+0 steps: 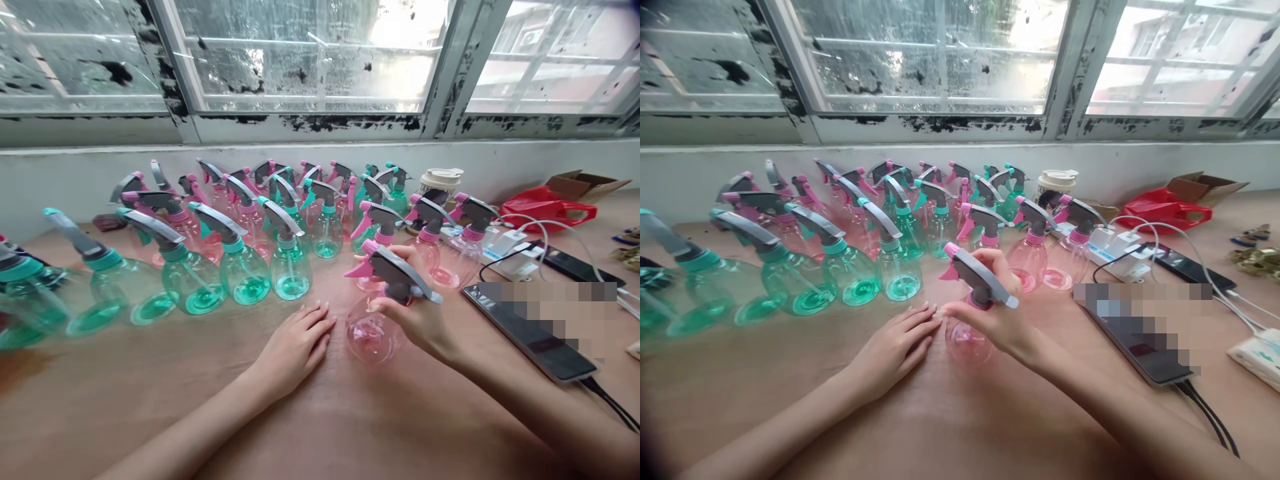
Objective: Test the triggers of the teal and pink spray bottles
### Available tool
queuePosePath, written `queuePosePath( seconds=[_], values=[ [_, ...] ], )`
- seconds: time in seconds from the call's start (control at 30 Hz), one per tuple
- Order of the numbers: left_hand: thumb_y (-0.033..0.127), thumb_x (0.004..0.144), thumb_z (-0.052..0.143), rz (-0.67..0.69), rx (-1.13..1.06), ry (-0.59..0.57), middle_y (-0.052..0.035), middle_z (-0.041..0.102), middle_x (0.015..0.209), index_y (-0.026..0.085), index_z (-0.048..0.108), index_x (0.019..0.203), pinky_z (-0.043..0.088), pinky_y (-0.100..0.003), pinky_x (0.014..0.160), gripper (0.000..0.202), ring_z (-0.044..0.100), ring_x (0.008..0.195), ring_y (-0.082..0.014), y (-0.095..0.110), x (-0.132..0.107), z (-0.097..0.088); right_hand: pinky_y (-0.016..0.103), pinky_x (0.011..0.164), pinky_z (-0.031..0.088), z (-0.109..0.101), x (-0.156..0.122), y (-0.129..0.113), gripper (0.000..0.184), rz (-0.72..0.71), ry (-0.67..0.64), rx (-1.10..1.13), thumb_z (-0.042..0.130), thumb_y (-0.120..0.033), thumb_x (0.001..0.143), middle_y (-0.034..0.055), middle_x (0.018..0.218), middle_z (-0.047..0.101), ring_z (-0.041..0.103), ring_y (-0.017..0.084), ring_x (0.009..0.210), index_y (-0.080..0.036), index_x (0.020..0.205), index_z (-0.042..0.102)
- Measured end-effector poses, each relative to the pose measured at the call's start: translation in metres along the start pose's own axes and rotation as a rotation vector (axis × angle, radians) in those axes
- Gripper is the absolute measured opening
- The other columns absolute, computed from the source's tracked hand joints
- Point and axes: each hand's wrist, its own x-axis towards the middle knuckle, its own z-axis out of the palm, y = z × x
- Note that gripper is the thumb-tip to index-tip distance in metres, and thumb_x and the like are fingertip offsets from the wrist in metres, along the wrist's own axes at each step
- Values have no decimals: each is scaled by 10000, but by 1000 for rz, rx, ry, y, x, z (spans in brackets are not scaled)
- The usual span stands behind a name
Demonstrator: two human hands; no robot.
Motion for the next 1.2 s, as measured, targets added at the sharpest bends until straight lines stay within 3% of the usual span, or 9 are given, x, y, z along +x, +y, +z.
queuePosePath(
  seconds=[0.2,0.37,0.53,0.6,0.7,0.83,1.0,1.2],
  values=[
    [158,958,507,7,15,18,-125,587,1368,141,638,1241,421,-439,1079,312,541,1275,-257,0,0,3,326,602,517,-20,-3,-18,387,105,-184,-198,666,-510,796,16,796,649,629,208,650,-234,1043,553],
    [158,951,521,20,40,59,-117,616,1334,143,647,1219,439,-413,1062,296,568,1245,-250,1,-1,4,466,872,529,-33,-30,-11,415,23,-228,-340,737,-524,746,100,1092,671,634,338,1048,-231,1016,620],
    [163,944,536,33,85,90,-97,646,1293,169,652,1183,462,-382,1038,266,584,1221,-233,3,-2,5,461,778,560,-36,-46,4,564,41,-195,-502,702,-606,738,136,1022,685,678,333,940,-187,1100,592],
    [144,936,535,26,116,97,-120,673,1230,155,658,1132,486,-397,1004,232,603,1186,-254,6,-2,5,454,762,554,-31,-40,8,616,43,-170,-517,681,-654,727,143,1024,682,676,328,922,-178,1109,594],
    [92,917,513,-4,178,96,-158,715,994,110,653,1027,569,-432,823,179,678,976,-305,11,-4,5,427,736,539,-15,-22,13,672,85,-161,-526,678,-672,721,124,999,679,668,294,860,-174,1161,585],
    [61,905,491,-19,243,83,-132,684,840,109,628,963,577,-391,633,156,671,790,-300,17,-6,3,390,681,529,10,1,19,674,84,-169,-502,718,-613,717,126,984,682,661,262,768,-137,1174,579],
    [56,894,508,-21,279,61,-106,670,846,147,603,916,564,-356,643,133,653,808,-280,18,-5,0,415,749,536,34,16,25,599,22,-159,-491,722,-490,763,159,1129,663,679,297,915,-146,1223,552],
    [91,907,526,-13,309,39,-117,695,948,123,608,1098,567,-359,662,210,647,854,-277,17,-5,-1,488,891,503,46,24,31,571,7,-105,-496,744,-392,768,193,1205,649,640,358,1094,-139,1242,550]
  ],
)
